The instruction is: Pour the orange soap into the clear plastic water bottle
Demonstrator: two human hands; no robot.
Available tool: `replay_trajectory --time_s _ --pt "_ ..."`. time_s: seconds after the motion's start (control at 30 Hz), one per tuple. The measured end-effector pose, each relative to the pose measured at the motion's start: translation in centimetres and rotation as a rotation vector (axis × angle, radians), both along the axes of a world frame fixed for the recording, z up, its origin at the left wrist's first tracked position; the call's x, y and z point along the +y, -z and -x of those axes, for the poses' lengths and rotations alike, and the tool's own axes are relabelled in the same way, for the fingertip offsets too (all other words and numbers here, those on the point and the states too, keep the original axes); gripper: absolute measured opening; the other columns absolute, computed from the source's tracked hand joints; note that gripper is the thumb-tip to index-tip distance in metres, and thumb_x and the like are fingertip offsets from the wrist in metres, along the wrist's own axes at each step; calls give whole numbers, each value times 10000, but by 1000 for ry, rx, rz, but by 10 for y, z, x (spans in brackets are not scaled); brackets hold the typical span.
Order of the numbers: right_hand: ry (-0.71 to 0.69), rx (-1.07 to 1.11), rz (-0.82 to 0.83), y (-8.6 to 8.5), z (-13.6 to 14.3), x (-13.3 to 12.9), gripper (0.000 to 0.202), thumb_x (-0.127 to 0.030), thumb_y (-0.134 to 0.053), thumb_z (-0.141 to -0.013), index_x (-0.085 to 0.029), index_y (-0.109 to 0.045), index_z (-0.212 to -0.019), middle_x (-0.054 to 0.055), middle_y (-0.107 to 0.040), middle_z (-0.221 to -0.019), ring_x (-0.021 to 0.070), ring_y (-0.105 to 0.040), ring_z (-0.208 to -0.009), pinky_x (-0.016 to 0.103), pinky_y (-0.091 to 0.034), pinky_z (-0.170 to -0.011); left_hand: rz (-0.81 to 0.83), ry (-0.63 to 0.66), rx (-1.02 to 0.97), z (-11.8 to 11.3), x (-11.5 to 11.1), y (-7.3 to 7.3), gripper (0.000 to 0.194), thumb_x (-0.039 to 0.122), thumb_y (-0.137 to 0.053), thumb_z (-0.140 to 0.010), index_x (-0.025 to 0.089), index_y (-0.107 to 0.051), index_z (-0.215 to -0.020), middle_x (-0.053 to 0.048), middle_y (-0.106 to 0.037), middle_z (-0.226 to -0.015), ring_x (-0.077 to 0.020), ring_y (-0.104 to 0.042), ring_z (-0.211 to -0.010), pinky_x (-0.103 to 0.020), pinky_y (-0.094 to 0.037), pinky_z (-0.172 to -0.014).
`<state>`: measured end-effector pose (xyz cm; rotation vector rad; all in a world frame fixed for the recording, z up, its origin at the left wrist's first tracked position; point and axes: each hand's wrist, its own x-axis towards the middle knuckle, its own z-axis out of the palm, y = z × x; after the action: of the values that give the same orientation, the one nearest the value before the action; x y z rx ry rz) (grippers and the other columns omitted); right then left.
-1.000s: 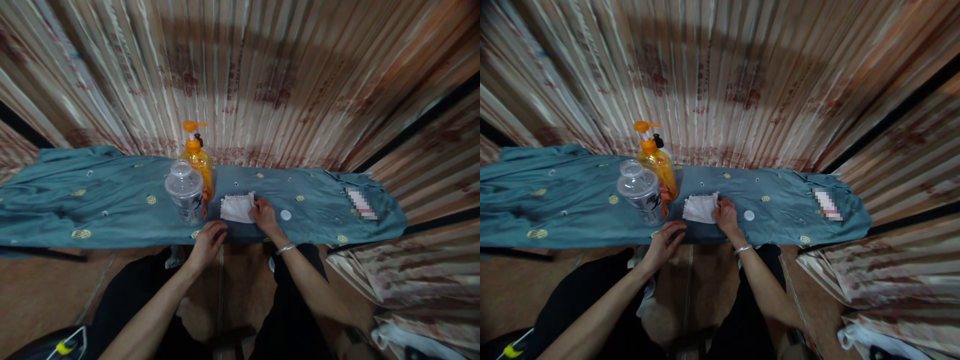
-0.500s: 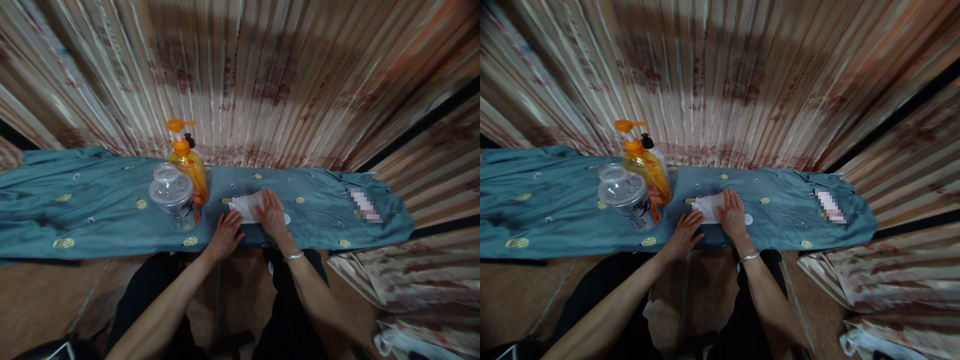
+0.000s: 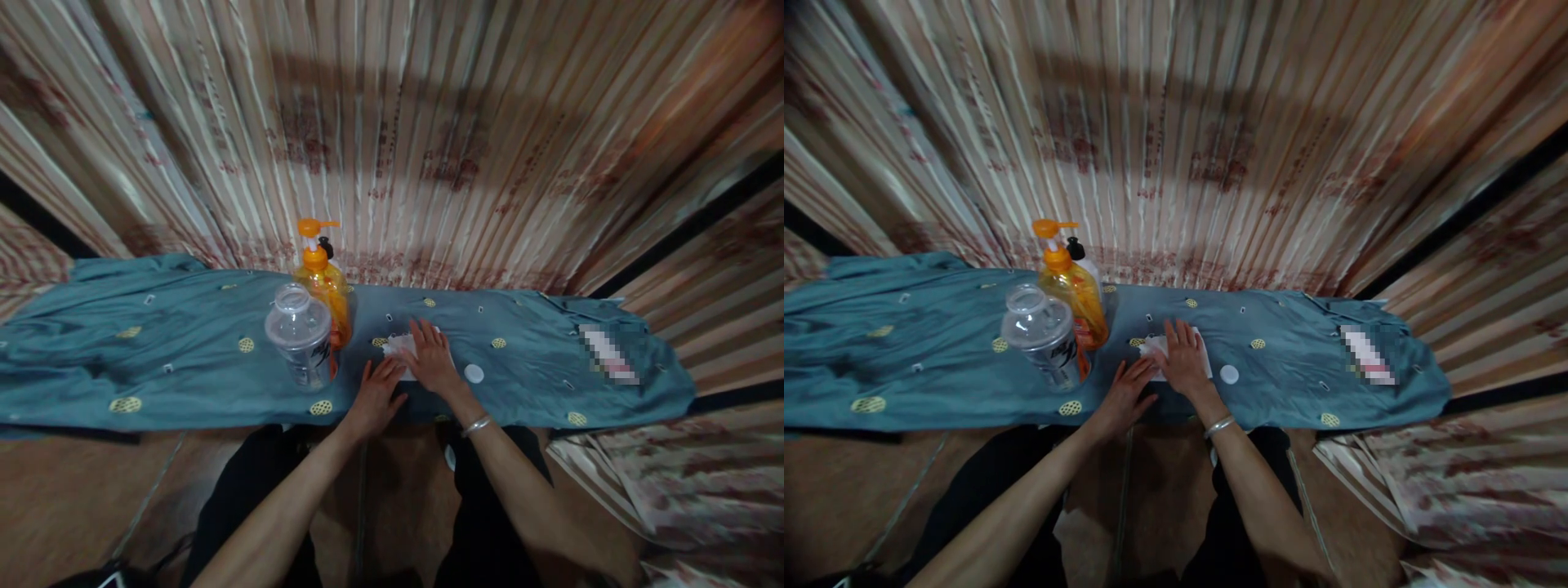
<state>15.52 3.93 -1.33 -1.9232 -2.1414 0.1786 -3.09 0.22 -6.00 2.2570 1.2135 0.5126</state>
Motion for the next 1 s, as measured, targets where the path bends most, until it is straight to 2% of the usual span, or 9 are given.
replay_trajectory --time_s 0.13,0.2,0.27,0.33,0.47,0.6,0.77,1.0 --pt "-254 353 -224 -52 37 42 747 -483 -715 -1153 -127 -553 -1790 272 -614 -1822 398 -571 -1742 614 -455 -1456 -27 -64 -83 3 6 6 590 176 -728 -1057 204 -693 -1645 -260 -641 -1802 -407 -560 -1747 -798 -378 -1430" --pt "-335 498 -301 -81 62 62 748 -555 -745 -1137 -199 -572 -1771 214 -676 -1782 386 -646 -1677 597 -504 -1425 -45 -88 -130 7 9 10 599 171 -756 -1035 220 -702 -1630 -255 -657 -1786 -418 -582 -1726 -800 -435 -1396" --pt "-375 591 -300 -105 88 78 740 -588 -800 -1106 -240 -604 -1729 176 -755 -1695 373 -731 -1580 567 -570 -1362 -67 -100 -178 11 13 13 615 171 -792 -1009 243 -714 -1615 -241 -683 -1760 -424 -611 -1698 -787 -493 -1362" --pt "-406 639 -250 -120 110 91 710 -570 -871 -1062 -236 -660 -1651 161 -823 -1581 366 -789 -1489 544 -611 -1303 -91 -103 -224 15 15 16 616 181 -809 -999 250 -724 -1605 -234 -700 -1740 -425 -635 -1674 -763 -527 -1349" --pt "-429 666 -168 -129 135 107 519 -510 -925 -1023 -252 -764 -1444 109 -872 -1429 345 -828 -1381 509 -635 -1223 -132 -98 -300 21 17 20 606 216 -806 -1014 213 -721 -1614 -245 -706 -1726 -423 -651 -1660 -721 -520 -1383" --pt "-401 612 -141 -129 136 113 375 -523 -917 -1011 -255 -798 -1244 56 -881 -1179 322 -839 -1170 481 -650 -1103 -171 -106 -350 24 17 22 616 247 -782 -1047 205 -689 -1654 -253 -656 -1777 -422 -638 -1674 -707 -528 -1386" --pt "-344 638 -187 -134 113 101 348 -551 -914 -985 -261 -774 -1119 35 -866 -1093 314 -826 -1095 463 -641 -1039 -245 -118 -390 23 11 19 640 260 -719 -1102 223 -602 -1731 -260 -564 -1853 -413 -594 -1715 -681 -534 -1384" --pt "-210 794 -348 -152 61 77 475 -664 -961 -908 -272 -745 -1063 32 -842 -1065 275 -795 -1033 450 -646 -1009 -348 -106 -445 15 -5 7 767 308 -718 -1122 260 -429 -1832 -264 -461 -1923 -423 -451 -1814 -705 -408 -1450"
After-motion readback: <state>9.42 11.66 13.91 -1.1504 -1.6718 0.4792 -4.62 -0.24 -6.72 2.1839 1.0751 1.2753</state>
